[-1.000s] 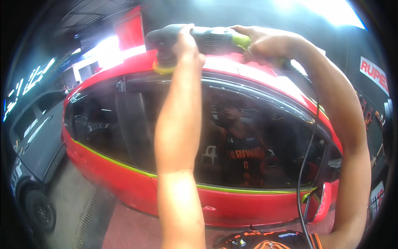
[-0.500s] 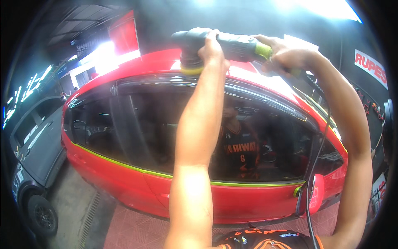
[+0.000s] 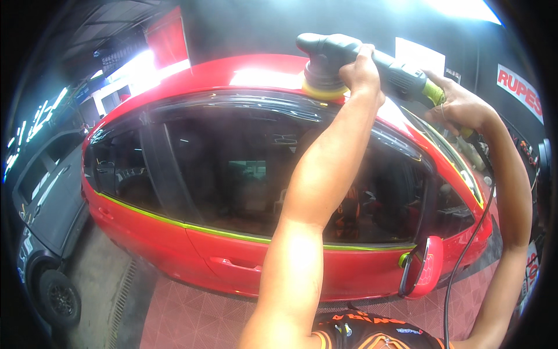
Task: The person uses a rotary polisher to buff the roof and side panels of a red car. They move the tool in circular motions across the vehicle's surface, covering the area above the windows and the rear quarter panel.
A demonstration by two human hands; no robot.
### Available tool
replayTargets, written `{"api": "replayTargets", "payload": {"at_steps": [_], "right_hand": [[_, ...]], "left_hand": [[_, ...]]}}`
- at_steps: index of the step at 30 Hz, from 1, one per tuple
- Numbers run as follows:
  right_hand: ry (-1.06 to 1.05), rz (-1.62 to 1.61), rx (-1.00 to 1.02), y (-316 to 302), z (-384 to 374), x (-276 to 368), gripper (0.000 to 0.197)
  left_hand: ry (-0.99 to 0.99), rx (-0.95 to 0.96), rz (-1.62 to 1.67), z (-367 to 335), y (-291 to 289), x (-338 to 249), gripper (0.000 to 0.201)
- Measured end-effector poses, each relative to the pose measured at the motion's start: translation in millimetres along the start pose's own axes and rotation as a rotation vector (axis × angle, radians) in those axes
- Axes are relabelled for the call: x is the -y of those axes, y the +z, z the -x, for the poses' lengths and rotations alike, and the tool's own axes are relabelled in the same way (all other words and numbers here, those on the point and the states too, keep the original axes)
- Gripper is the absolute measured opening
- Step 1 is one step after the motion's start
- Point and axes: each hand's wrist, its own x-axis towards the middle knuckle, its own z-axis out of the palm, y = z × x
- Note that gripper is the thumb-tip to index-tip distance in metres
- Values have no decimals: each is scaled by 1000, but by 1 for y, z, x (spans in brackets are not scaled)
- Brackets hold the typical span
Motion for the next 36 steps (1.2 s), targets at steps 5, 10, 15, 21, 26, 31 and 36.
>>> {"api": "replayTargets", "payload": {"at_steps": [5,10,15,21,26,31,36], "right_hand": [[-13,-23,20,10,-9,5,101],[-79,-77,51,32,-40,37,100],[-233,15,132,53,-91,85,88],[-273,94,163,79,-131,143,81],[-337,42,189,94,-159,162,79],[-347,44,178,100,-164,157,81],[-337,34,180,81,-140,136,85]], "left_hand": [[26,-3,-37,-6,-11,-10,51],[154,-14,-47,-34,-39,-53,53],[220,-71,-51,-63,-70,-118,59],[253,-97,-49,-89,-106,-184,66],[300,-134,-46,-107,-125,-209,66],[275,-152,-122,-111,-132,-209,63],[294,-112,-105,-93,-111,-182,67]]}}
